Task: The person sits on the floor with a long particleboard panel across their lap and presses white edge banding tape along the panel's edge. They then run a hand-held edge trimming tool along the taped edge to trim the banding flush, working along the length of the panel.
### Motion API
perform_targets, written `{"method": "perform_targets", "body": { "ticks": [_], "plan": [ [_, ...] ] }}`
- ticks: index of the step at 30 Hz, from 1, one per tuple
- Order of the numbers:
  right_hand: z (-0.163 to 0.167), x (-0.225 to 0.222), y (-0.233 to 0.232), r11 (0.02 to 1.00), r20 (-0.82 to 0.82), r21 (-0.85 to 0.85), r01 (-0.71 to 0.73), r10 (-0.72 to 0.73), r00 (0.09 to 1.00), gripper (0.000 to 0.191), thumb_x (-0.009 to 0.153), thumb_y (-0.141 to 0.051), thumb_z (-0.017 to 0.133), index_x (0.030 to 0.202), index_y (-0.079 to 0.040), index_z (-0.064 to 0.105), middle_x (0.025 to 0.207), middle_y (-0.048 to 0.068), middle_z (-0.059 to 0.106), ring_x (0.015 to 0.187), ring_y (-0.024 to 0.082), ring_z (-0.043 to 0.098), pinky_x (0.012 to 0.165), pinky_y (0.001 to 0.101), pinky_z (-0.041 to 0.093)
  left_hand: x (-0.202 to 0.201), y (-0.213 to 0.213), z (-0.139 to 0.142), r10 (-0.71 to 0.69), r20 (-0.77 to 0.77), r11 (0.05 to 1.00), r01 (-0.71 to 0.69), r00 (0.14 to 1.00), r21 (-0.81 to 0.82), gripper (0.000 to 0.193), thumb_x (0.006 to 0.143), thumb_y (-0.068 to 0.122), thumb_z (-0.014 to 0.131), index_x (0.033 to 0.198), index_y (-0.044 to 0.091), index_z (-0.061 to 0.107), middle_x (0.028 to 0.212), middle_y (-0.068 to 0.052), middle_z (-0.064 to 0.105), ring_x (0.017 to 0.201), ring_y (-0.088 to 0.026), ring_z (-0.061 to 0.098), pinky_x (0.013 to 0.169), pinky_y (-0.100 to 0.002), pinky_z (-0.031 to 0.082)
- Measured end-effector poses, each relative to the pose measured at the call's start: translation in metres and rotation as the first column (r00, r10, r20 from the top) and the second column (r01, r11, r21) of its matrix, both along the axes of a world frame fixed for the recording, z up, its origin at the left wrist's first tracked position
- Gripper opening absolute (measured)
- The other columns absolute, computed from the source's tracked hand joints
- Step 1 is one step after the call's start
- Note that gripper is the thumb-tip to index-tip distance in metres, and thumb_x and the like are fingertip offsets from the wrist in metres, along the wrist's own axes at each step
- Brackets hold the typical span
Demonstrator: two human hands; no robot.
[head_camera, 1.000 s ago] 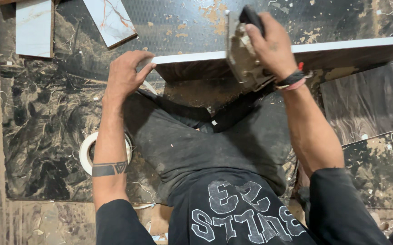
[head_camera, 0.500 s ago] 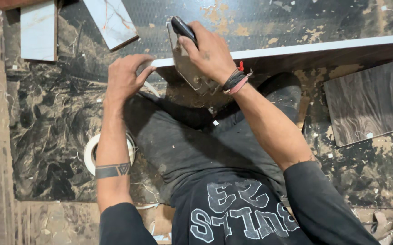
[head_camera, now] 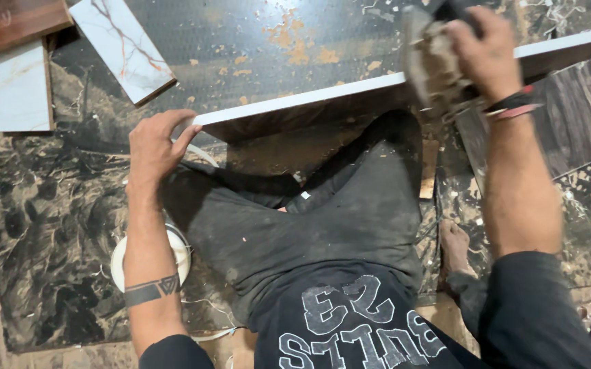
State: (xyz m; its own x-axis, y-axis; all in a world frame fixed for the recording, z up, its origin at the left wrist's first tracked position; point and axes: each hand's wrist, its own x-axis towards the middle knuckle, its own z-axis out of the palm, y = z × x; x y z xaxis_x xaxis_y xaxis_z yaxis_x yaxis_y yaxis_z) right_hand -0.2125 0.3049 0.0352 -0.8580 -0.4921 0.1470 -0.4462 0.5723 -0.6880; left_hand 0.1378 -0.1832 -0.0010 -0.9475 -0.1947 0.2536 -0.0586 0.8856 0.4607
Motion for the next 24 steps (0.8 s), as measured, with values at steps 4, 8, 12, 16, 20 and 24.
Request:
{"method": "perform_targets", "body": {
  "ticks": [4, 8, 12, 16, 20, 24],
  "plan": [
    [-0.003, -0.038, 0.070, 0.984, 0.097, -0.154, 0.089, -0.074, 0.992, 0.015, 0.113, -0.014, 0.062, 0.108, -0.001, 0.063, 0.087, 0.000, 0.063, 0.070, 0.008, 0.058, 0.064, 0.0269, 0.046, 0.000, 0.001, -0.003, 0.011, -0.011, 1.000, -0.010, 1.000, 0.026, 0.025, 0.098, 0.032, 0.077, 0.114, 0.012, 0.075, 0.110, -0.009, 0.076, 0.100, -0.033, 0.070, 0.084, -0.044, 0.054],
    [-0.007, -0.053, 0.096, 0.951, 0.278, -0.218, 0.217, -0.153, 0.948, 0.017, 0.117, -0.017, 0.062, 0.109, -0.002, 0.061, 0.081, 0.000, 0.060, 0.063, 0.008, 0.055, 0.061, 0.0269, 0.045, 0.001, 0.001, -0.006, 0.013, -0.012, 0.999, -0.012, 1.000, 0.051, 0.025, 0.098, 0.031, 0.077, 0.114, 0.012, 0.075, 0.110, -0.010, 0.075, 0.100, -0.034, 0.070, 0.085, -0.044, 0.054],
    [-0.003, -0.043, 0.081, 0.964, 0.255, -0.210, 0.163, -0.107, 0.961, 0.013, 0.117, -0.015, 0.059, 0.115, -0.002, 0.061, 0.082, 0.000, 0.061, 0.065, 0.008, 0.056, 0.063, 0.0267, 0.046, 0.001, 0.000, -0.007, -0.003, -0.029, 0.999, 0.004, 1.000, 0.041, 0.025, 0.099, 0.030, 0.077, 0.115, 0.012, 0.074, 0.111, -0.010, 0.075, 0.102, -0.034, 0.070, 0.087, -0.044, 0.054],
    [0.005, -0.015, 0.035, 0.968, 0.324, -0.225, 0.108, -0.031, 0.945, 0.011, 0.117, -0.016, 0.058, 0.117, -0.005, 0.060, 0.078, 0.000, 0.056, 0.062, 0.007, 0.052, 0.059, 0.0260, 0.043, 0.000, 0.000, -0.006, -0.001, -0.044, 0.998, 0.003, 0.999, 0.057, 0.025, 0.097, 0.029, 0.077, 0.115, 0.012, 0.075, 0.109, -0.010, 0.075, 0.100, -0.033, 0.070, 0.085, -0.043, 0.054],
    [0.005, 0.014, -0.040, 0.985, 0.239, -0.162, -0.056, 0.095, 0.966, 0.020, 0.116, -0.020, 0.062, 0.117, 0.000, 0.061, 0.083, 0.001, 0.059, 0.065, 0.008, 0.051, 0.058, 0.0284, 0.041, -0.001, -0.002, -0.006, -0.025, -0.097, 0.996, 0.033, 0.995, 0.081, 0.025, 0.098, 0.029, 0.077, 0.116, 0.012, 0.074, 0.110, -0.009, 0.075, 0.101, -0.032, 0.070, 0.086, -0.043, 0.055],
    [-0.002, 0.058, -0.130, 0.963, -0.060, -0.086, -0.257, 0.252, 0.966, 0.027, 0.112, -0.022, 0.067, 0.122, 0.003, 0.066, 0.097, 0.010, 0.068, 0.087, 0.018, 0.064, 0.077, 0.0356, 0.052, -0.001, -0.003, -0.005, -0.014, -0.074, 0.996, 0.021, 0.997, 0.088, 0.023, 0.098, 0.029, 0.076, 0.115, 0.012, 0.074, 0.109, -0.009, 0.075, 0.101, -0.033, 0.070, 0.085, -0.044, 0.054]
  ]
}}
